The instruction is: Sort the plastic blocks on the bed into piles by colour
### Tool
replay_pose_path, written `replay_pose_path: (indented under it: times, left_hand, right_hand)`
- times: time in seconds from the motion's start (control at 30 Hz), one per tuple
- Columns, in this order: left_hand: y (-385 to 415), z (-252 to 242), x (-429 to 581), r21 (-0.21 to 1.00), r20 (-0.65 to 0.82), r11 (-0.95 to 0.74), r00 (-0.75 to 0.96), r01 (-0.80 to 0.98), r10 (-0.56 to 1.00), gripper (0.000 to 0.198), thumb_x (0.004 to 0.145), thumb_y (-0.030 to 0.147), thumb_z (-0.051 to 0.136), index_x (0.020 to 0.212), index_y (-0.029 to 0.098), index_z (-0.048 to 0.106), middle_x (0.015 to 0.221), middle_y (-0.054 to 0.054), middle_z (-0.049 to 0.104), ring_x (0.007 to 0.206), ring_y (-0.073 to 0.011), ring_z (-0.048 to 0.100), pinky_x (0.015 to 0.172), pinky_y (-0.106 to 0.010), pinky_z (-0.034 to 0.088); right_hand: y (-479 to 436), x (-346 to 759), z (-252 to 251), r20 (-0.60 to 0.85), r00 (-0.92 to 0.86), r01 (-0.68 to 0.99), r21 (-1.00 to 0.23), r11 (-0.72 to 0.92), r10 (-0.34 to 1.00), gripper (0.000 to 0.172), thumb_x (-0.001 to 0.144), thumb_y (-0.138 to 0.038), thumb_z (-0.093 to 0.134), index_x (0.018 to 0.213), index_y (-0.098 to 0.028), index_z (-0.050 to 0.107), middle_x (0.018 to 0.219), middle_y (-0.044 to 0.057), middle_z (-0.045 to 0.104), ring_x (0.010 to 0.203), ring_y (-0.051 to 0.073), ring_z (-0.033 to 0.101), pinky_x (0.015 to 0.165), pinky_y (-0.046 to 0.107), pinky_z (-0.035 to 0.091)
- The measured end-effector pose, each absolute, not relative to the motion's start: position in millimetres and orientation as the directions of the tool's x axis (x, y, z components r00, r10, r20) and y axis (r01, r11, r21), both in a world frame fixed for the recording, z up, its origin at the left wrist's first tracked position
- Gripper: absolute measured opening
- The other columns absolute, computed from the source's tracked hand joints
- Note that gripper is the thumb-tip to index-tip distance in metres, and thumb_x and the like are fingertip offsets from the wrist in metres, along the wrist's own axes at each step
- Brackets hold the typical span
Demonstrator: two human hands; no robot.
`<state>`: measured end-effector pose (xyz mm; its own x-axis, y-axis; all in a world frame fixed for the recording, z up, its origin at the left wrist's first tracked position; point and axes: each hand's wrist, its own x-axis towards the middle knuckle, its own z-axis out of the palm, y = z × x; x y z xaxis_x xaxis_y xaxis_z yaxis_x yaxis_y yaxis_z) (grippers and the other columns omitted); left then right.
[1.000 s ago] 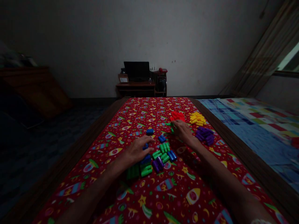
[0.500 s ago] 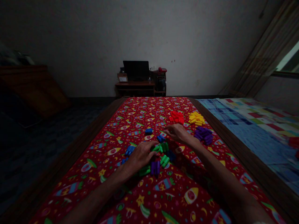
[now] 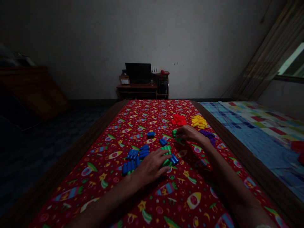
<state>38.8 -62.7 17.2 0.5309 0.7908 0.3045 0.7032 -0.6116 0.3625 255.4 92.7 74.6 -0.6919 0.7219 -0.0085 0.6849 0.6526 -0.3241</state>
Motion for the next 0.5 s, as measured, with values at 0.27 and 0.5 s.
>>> replay_pose_path:
  times: [0.27,0.5]
  left_hand:
    - [-64.0,-1.8,43.5,0.477,0.257,-0.537,0.474,0.696,0.842,0.032,0.088,0.020,0.055,0.120,0.024,0.056,0.124,-0.007,0.059,0.115,-0.0200,0.057,0.098,-0.035,0.049]
    - [-36.1,27.7,26.3,0.744,0.336,-0.275,0.015,0.609,0.942,0.018,0.085,0.033,0.057,0.099,0.022,0.058,0.091,-0.003,0.071,0.085,-0.0197,0.069,0.078,-0.033,0.057]
  right_hand:
    - [89.2,247.6,68.0,0.266,-0.582,0.706,-0.303,0.640,0.768,0.023,0.082,-0.014,0.052,0.091,-0.011,0.073,0.080,0.009,0.069,0.070,0.016,0.056,0.063,0.023,0.035]
    - [43.1,206.4,72.4,0.121,-0.908,0.250,-0.609,0.752,0.401,0.029,0.088,-0.026,0.055,0.112,-0.015,0.068,0.082,0.003,0.069,0.067,0.012,0.055,0.061,0.020,0.036]
